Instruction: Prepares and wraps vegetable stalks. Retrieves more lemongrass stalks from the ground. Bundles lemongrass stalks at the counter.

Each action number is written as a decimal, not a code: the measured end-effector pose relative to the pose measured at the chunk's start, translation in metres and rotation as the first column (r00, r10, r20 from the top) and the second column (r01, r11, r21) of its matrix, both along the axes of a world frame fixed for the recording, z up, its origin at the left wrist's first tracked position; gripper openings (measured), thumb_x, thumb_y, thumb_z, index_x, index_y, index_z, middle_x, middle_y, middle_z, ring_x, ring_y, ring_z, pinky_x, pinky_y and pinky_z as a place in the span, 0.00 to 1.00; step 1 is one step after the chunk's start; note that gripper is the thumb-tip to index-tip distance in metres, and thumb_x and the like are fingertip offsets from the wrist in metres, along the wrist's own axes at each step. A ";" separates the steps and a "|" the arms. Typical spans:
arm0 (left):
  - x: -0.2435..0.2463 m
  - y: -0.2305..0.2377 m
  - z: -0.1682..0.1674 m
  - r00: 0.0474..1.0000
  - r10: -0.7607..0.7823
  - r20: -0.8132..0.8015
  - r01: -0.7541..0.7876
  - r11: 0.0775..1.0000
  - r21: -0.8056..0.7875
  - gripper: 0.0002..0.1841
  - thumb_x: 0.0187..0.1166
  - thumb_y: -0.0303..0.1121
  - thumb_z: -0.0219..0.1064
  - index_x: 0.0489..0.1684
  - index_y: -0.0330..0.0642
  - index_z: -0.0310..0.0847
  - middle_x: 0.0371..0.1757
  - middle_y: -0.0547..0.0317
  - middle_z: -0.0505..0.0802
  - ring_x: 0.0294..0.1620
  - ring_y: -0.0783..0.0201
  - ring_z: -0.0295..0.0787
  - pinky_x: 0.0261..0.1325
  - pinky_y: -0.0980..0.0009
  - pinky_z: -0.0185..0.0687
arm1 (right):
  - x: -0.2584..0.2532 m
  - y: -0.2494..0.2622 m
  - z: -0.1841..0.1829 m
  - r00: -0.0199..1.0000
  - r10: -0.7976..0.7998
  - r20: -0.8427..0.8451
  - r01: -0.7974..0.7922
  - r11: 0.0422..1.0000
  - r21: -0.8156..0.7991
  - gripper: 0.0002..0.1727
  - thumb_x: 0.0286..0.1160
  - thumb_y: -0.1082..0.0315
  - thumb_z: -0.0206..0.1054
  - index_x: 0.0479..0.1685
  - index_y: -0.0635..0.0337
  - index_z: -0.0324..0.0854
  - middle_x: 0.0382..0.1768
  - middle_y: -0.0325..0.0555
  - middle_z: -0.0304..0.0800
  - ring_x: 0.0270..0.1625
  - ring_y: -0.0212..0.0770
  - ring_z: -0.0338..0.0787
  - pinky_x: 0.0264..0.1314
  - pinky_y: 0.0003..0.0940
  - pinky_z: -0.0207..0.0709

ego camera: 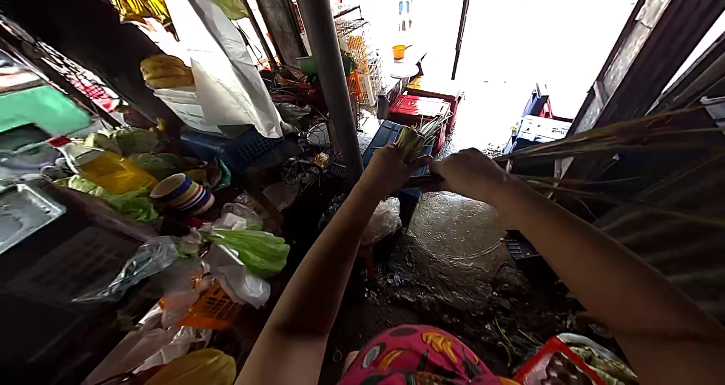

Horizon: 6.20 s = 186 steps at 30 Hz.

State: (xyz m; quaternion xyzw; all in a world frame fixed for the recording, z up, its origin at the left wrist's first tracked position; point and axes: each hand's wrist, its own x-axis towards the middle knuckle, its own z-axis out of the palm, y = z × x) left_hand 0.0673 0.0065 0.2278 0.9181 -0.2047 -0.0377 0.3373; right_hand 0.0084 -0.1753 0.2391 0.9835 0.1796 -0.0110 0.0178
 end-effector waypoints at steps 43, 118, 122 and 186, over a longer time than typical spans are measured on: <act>-0.052 -0.027 -0.030 0.910 -0.415 0.010 0.336 0.721 -0.606 0.06 0.69 0.22 0.73 0.41 0.36 0.86 0.31 0.61 0.93 0.31 0.73 0.90 0.39 0.72 0.89 | 0.013 -0.007 -0.015 0.927 0.210 0.310 -0.345 0.161 0.925 0.16 0.79 0.52 0.63 0.37 0.54 0.86 0.49 0.36 0.85 0.58 0.29 0.82 0.62 0.27 0.76; -0.059 0.001 -0.041 0.931 -0.364 0.002 0.246 0.625 -0.741 0.13 0.63 0.17 0.71 0.45 0.36 0.83 0.32 0.60 0.94 0.32 0.70 0.92 0.42 0.69 0.91 | -0.033 0.046 -0.045 0.914 -0.277 0.295 -0.155 0.433 0.888 0.26 0.93 0.71 0.42 0.86 0.58 0.67 0.72 0.53 0.85 0.71 0.42 0.87 0.74 0.44 0.79; -0.062 0.004 -0.041 0.944 -0.319 -0.087 0.141 0.626 -0.767 0.10 0.68 0.19 0.69 0.46 0.35 0.83 0.33 0.59 0.93 0.33 0.69 0.92 0.43 0.68 0.91 | -0.029 0.040 -0.047 0.951 -0.189 0.246 -0.123 0.498 0.859 0.30 0.92 0.63 0.40 0.92 0.52 0.63 0.96 0.49 0.47 0.97 0.51 0.43 0.95 0.58 0.35; -0.066 0.036 -0.087 0.670 -0.571 -0.474 -0.263 0.415 -0.871 0.05 0.78 0.28 0.58 0.42 0.42 0.81 0.30 0.57 0.91 0.30 0.66 0.91 0.41 0.69 0.91 | -0.014 0.012 -0.052 0.885 0.216 0.413 -0.374 0.857 0.354 0.25 0.59 0.45 0.83 0.29 0.60 0.86 0.25 0.47 0.87 0.32 0.48 0.90 0.38 0.49 0.82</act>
